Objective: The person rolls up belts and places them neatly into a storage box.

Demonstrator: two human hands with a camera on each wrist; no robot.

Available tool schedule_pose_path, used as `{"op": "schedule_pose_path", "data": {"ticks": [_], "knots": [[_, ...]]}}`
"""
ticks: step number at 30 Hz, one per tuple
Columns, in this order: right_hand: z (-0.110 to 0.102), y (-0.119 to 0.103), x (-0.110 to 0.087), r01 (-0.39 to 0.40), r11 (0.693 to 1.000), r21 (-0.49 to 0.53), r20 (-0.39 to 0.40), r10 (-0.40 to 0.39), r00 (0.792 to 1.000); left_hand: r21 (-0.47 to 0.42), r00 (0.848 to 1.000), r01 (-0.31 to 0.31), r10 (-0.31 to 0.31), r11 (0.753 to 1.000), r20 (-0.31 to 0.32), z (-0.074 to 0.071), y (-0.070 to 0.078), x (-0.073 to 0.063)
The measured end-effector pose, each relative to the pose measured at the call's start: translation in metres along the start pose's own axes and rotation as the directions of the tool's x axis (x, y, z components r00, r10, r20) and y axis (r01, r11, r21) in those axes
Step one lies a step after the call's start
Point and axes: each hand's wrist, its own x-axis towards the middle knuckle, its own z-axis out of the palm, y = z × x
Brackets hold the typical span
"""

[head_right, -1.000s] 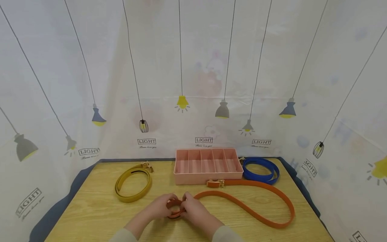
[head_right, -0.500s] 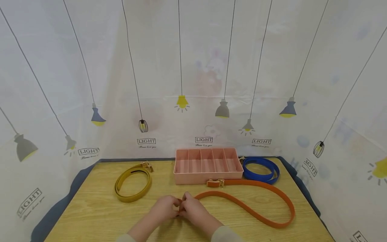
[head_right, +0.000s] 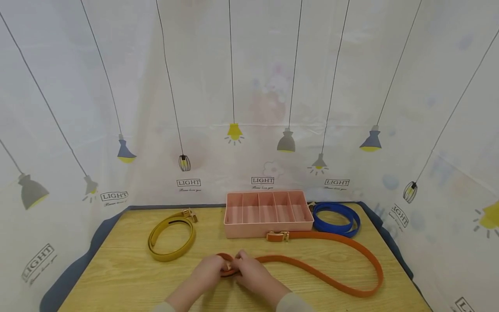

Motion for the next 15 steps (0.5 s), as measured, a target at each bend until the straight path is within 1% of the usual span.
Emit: {"op": "schedule_pose_path", "data": {"ticks": [2,4,7,8,11,15], "knots": [[-0.002,0.004,-0.002,-0.028,1.0,0.011,-0.002,0.028,1.0,-0.015,1.0,-0.003,0.004,1.0,0.024,0.0,-0.004,-0.001],[-0.005,0.008,-0.004,-0.075,0.997,0.023,-0.002,0.075,0.997,-0.042,0.999,-0.004,0.006,0.999,0.049,0.0,-0.009,-0.002],[-0.009,0.014,-0.007,-0.099,0.995,-0.006,-0.01,0.099,0.995,-0.07,0.996,-0.017,0.022,0.997,0.083,0.0,-0.016,-0.002],[-0.01,0.016,-0.007,-0.095,0.995,-0.013,-0.008,0.095,0.995,-0.076,0.995,-0.027,0.034,0.997,0.093,-0.001,-0.018,-0.001],[-0.012,0.018,-0.009,-0.047,0.998,-0.03,0.004,0.047,0.999,-0.078,0.99,-0.077,0.085,0.994,0.11,-0.001,-0.023,0.0],[-0.015,0.018,-0.01,0.02,0.999,-0.038,0.018,-0.019,1.0,-0.062,0.981,-0.164,0.169,0.985,0.092,-0.002,-0.025,0.002]]}}
